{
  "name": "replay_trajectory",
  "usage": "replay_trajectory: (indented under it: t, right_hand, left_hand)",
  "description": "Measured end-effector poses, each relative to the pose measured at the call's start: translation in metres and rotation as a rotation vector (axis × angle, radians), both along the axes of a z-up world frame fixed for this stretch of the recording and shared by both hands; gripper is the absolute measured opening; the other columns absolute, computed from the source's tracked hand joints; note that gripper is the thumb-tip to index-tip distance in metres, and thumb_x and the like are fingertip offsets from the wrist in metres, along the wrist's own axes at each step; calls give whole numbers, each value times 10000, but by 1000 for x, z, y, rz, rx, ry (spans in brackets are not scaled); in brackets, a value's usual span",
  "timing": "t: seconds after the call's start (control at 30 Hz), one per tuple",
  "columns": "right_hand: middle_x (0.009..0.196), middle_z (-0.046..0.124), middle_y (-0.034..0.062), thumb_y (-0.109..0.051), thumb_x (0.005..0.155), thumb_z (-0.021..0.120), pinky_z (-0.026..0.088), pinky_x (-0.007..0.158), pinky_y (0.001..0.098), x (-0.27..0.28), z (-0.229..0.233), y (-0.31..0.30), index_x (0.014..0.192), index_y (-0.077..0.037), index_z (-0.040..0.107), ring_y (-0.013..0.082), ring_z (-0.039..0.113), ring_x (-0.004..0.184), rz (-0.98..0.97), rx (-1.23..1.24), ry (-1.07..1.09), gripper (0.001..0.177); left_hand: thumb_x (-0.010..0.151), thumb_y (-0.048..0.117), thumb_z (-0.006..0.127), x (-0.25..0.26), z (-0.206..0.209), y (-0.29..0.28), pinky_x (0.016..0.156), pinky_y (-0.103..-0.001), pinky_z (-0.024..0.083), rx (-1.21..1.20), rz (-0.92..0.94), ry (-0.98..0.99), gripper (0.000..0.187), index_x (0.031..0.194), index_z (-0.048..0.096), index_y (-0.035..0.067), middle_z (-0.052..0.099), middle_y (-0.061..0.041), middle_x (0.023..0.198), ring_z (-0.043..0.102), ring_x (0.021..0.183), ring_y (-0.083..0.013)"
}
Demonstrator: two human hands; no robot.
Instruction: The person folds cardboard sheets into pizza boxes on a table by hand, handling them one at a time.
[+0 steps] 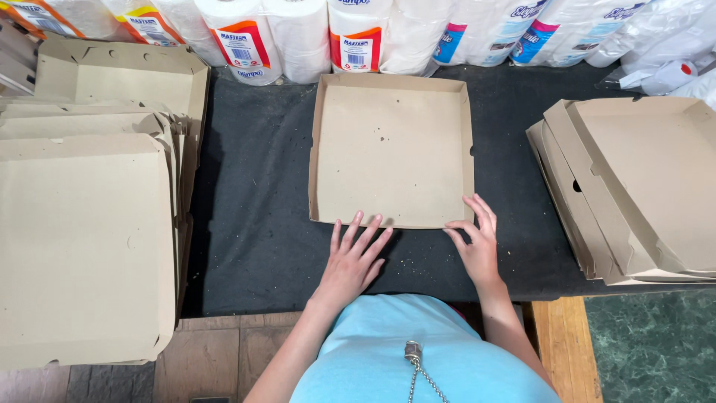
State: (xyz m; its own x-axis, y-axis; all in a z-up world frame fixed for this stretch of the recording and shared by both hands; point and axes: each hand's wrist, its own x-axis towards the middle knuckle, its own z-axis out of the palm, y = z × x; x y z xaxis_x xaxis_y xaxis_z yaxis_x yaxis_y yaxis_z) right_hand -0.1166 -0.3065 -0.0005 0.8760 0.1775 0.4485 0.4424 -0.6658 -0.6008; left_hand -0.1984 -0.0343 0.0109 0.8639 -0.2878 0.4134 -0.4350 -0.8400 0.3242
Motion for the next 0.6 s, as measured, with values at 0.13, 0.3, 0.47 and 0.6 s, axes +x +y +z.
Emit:
replay_trajectory:
  t: [0.13,0.3,0.47,0.6]
  right_hand:
    - [1473,489,136,-62,821,838,437,1163,553,3,-6,-8,1109,-90,690,436,404,1455,-76,9,54,325]
    - [1411,493,60,-178,861,838,474,1149,437,-7,-26,-29,935,-95,627,344,448,1408,-173,-52,5,239]
    - [1424,476,70,-115,882,817,483,1141,441,-6,-21,-22,959,-89,611,345,451,1394,-202,-72,58,222]
    - [1424,467,86,-115,886,814,488,1136,451,-1,-22,-21,980,-90,584,350,475,1344,-172,-27,49,249]
  left_hand:
    - [952,368,648,9,-17,-6,1218,-656,60,92,-30,163,764,1632,311,277,224,-30,1717,107,1584,-359]
    - [975,435,603,15,-17,-9,1225,-643,42,117,8,185,754,1638,291,258,207,-28,1722,95,1588,-349]
    - [991,491,548,16,-19,-10,1227,-639,33,149,16,222,757,1652,248,276,179,-12,1729,66,1594,-340]
    - [989,501,545,18,-18,-10,1227,-636,33,167,25,228,765,1656,241,280,171,-12,1732,63,1595,-339]
